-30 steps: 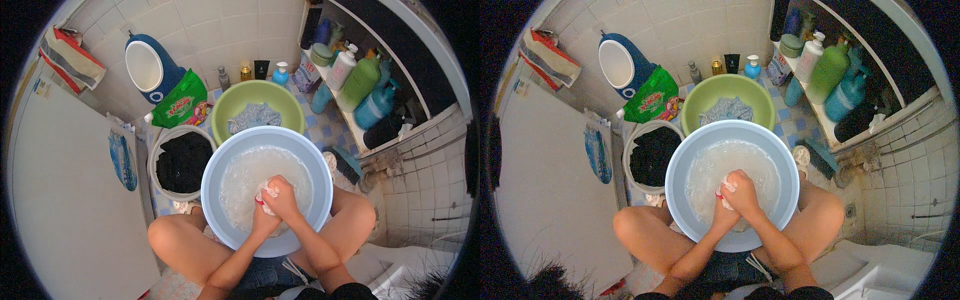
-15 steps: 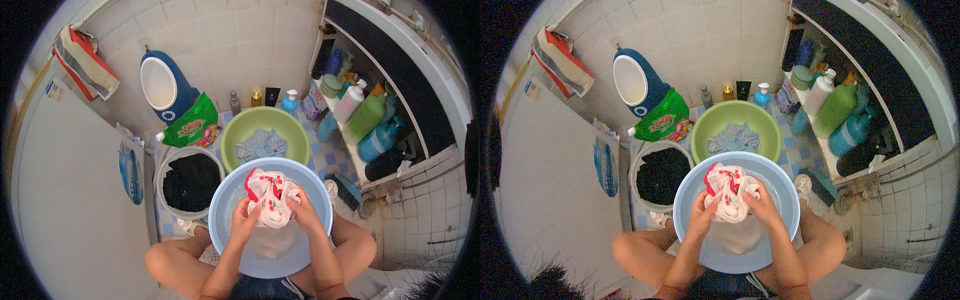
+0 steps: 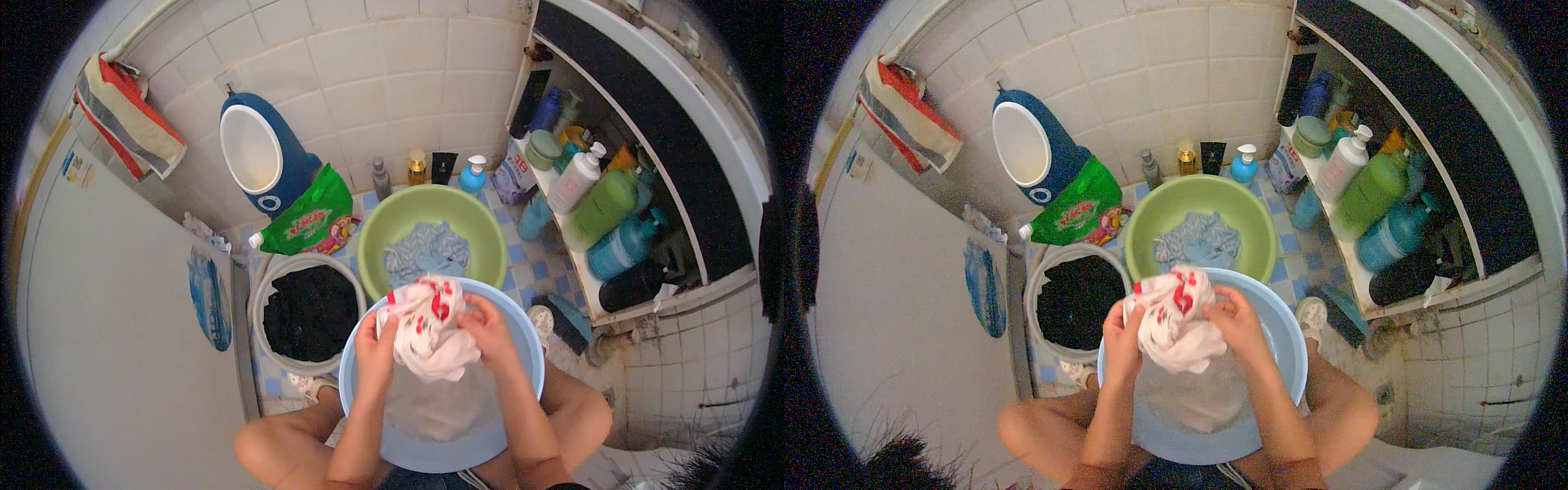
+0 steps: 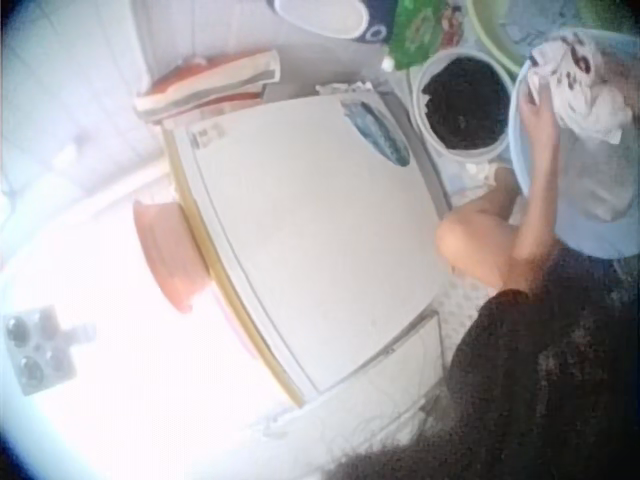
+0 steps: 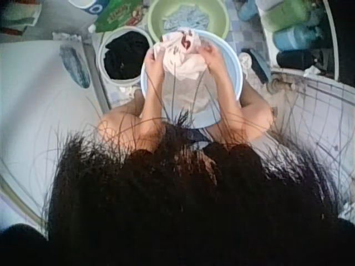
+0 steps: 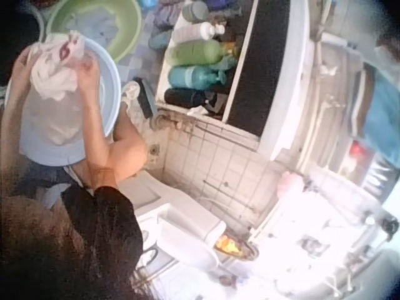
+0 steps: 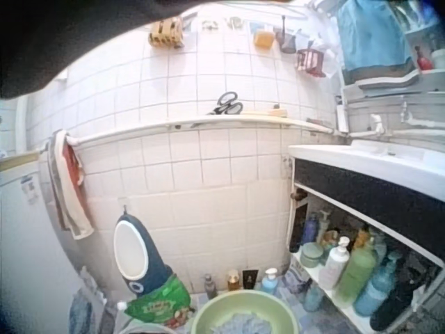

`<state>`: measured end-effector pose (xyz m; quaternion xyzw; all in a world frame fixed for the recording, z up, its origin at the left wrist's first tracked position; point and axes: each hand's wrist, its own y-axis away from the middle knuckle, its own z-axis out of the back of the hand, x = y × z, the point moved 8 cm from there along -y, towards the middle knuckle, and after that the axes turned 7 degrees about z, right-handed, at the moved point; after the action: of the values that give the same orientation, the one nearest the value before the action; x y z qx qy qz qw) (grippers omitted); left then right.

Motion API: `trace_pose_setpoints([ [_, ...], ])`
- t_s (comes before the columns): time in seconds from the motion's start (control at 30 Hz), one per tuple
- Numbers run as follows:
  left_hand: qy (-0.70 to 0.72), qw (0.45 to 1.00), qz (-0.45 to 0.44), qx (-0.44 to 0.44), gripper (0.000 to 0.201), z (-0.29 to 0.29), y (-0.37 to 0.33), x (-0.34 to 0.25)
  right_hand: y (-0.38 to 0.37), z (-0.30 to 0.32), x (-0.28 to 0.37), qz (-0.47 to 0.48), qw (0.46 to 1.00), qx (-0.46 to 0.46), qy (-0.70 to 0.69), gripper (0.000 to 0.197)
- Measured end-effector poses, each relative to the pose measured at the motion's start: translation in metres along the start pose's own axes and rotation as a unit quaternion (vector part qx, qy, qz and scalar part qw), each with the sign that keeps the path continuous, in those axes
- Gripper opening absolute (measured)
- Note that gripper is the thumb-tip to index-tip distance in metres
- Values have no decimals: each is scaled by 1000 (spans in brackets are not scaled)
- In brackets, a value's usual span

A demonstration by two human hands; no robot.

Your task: The person is sitting on the floor and hand-washing a white sock with red patterns in a blue basin filled with soapy water. They repeatedly scrub, rinse, and wring the sock, then place it into a green basin containing other washed items.

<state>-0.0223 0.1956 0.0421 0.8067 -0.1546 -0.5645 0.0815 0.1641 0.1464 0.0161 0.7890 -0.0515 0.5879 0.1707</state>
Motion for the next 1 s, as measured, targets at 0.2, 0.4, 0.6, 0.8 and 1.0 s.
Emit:
trace_pose_setpoints([
  [0.2,98,984,12,145,38,-68,-86,-42,-106,12,75,102,989,-43,-95,38],
  [0.4,25,993,91,64,67,-61,-138,-9,-162,61,73,211,956,-137,147,34],
  [0.6,74,990,101,60,66,-29,-102,23,-118,43,58,237,913,-88,321,25],
  [0.8,58,990,95,85,65,-21,-53,19,-61,19,77,228,916,-36,329,21],
  [1.0,25,988,101,112,67,-26,0,18,-5,5,83,241,908,29,342,20],
])
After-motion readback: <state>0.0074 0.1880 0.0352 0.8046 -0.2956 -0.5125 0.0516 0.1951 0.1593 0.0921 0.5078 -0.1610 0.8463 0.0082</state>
